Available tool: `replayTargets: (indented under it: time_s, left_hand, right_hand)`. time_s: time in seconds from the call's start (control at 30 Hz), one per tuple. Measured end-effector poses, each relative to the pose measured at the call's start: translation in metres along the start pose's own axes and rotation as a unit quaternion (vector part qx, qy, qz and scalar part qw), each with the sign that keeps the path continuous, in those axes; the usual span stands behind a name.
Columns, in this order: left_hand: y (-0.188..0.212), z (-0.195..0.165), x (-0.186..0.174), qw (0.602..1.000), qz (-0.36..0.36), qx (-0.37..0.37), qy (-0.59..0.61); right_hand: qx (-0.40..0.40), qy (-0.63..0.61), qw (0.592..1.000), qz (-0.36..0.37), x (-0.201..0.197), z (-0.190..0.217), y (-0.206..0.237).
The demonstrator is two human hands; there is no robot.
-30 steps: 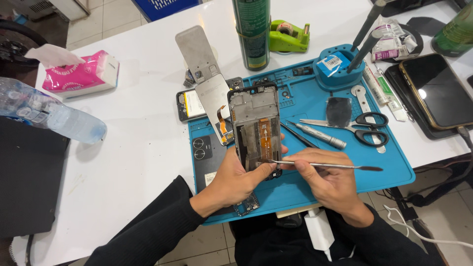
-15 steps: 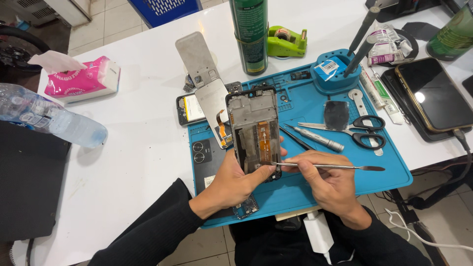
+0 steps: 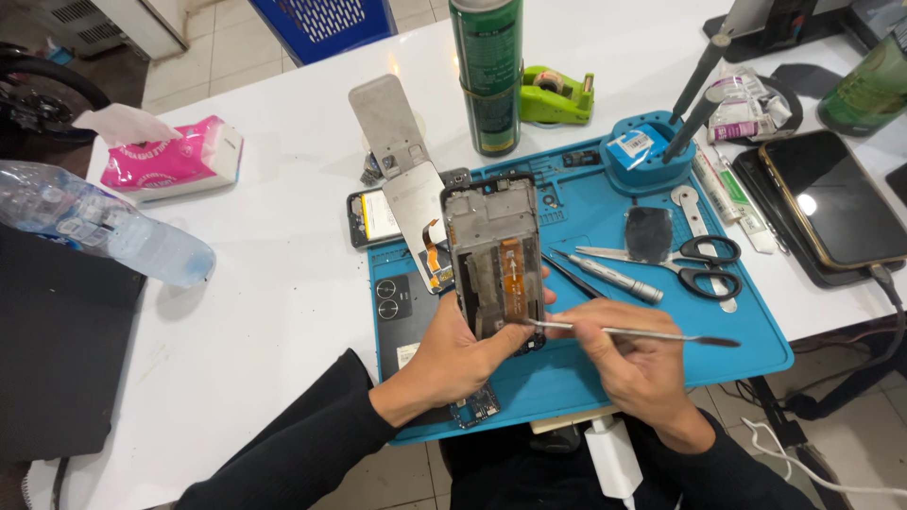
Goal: The person holds a disassembled phone frame and uses a small brush and a metal probe to clean and scrape the inside of the frame, working around the display flex cable. They then pick up the motherboard and align it back into the frame.
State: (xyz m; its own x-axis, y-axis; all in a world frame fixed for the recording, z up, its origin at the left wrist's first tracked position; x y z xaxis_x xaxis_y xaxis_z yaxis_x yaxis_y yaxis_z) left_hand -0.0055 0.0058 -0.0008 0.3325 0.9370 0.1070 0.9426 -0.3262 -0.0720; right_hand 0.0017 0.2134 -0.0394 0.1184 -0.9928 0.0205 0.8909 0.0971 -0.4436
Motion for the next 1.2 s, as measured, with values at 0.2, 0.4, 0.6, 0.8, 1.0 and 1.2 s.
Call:
replayTargets:
  time_s: [0.2, 0.4, 0.6, 0.8, 1.0, 1.2]
  left_hand:
    - [-0.001, -0.002, -0.002, 1.0, 0.005, 0.0, -0.003]
    - [0.003, 0.001, -0.005, 0.998, 0.024, 0.025, 0.046]
    - [-0.001, 0.001, -0.005, 0.999, 0.005, 0.016, 0.048]
    - [-0.003, 0.001, -0.001, 0.997, -0.02, -0.015, 0.073]
    - [0.0, 0.021, -0.01, 0.996, -0.035, -0.04, 0.07]
    - [0.001, 0.038, -0.016, 0.993, -0.111, -0.032, 0.028]
  right_hand:
    - [0.029, -0.051, 0.998, -0.023, 0.001, -0.002, 0.0]
    - [0.033, -0.048, 0.998, -0.013, 0.001, -0.003, 0.002]
    - [0.049, -0.052, 0.997, -0.001, 0.001, -0.006, 0.0]
    - [0.064, -0.088, 0.994, -0.028, 0.001, -0.007, 0.001]
    - [0.068, -0.063, 0.996, -0.019, 0.0, -0.006, 0.0]
    - [0.089, -0.079, 0.992, -0.029, 0.002, -0.006, -0.001]
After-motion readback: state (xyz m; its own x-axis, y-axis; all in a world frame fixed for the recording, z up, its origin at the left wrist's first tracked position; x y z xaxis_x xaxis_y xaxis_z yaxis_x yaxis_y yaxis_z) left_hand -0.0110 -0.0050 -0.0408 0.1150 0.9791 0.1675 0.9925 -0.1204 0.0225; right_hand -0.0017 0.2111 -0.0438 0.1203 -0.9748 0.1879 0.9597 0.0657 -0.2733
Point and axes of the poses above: each hand's wrist, its own y-axis away from the middle knuckle, its own x-axis out of the palm, z = x × y, the point moved 2 cm from there along -y, towards the middle knuckle, and after that the axes turned 7 degrees about -z, right-handed, at the moved point
